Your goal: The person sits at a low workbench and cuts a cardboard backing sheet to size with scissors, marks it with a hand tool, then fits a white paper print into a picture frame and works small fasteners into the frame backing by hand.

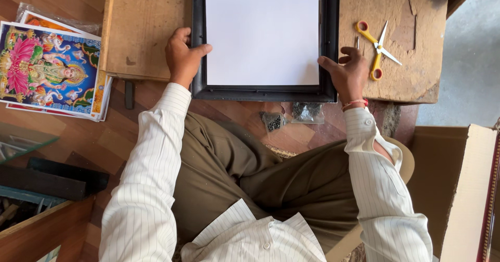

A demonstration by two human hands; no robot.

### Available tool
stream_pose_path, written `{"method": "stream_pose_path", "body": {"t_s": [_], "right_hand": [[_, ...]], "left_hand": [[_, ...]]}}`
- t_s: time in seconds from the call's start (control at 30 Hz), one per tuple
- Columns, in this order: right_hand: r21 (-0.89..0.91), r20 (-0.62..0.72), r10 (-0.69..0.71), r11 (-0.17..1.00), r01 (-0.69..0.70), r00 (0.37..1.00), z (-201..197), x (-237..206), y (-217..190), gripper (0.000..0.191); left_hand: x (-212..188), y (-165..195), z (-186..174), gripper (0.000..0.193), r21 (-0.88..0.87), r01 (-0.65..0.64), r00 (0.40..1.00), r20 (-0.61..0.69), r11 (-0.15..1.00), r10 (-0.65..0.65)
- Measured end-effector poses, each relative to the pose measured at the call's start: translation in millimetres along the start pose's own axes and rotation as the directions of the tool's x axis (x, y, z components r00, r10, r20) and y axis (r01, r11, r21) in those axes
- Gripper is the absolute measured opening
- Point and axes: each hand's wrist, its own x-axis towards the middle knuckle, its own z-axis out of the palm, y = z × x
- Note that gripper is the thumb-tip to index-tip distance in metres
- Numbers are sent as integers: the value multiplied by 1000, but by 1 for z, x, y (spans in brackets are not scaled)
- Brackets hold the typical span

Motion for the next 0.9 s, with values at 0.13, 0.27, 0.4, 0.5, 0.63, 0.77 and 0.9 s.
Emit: {"method": "stream_pose_path", "body": {"t_s": [0.13, 0.27, 0.4, 0.5, 0.63, 0.77, 0.9], "right_hand": [[71, 73, 62, 995, -67, 995, 6, -2, -4, 79], [125, 85, 64, 989, -75, 994, 6, -3, -7, 81], [51, 92, 86, 995, -91, 992, 8, -4, -7, 88], [-75, 8, -86, 993, 86, 996, 10, -6, -8, 95], [-39, 80, 44, 998, -41, 996, 9, -7, -12, 96], [-24, 80, 69, 997, -67, 994, 7, -6, -13, 95], [26, 56, -2, 1000, 0, 998, 10, -2, -6, 87]], "left_hand": [[1, 3, 1, 63, 75, -55, 997, -46, 996, 58], [1, 8, 3, 68, 95, -1, 999, -51, 995, 5], [0, 14, 2, 68, 13, 131, 991, -10, 991, -131], [0, 16, 3, 68, 28, 146, 989, -9, 989, -146], [0, 16, 6, 74, 129, 49, 998, -46, 990, -43], [2, 12, 9, 76, 136, 84, 996, -46, 987, -79], [4, 5, 10, 72, 140, 27, 999, -41, 990, -22]]}}
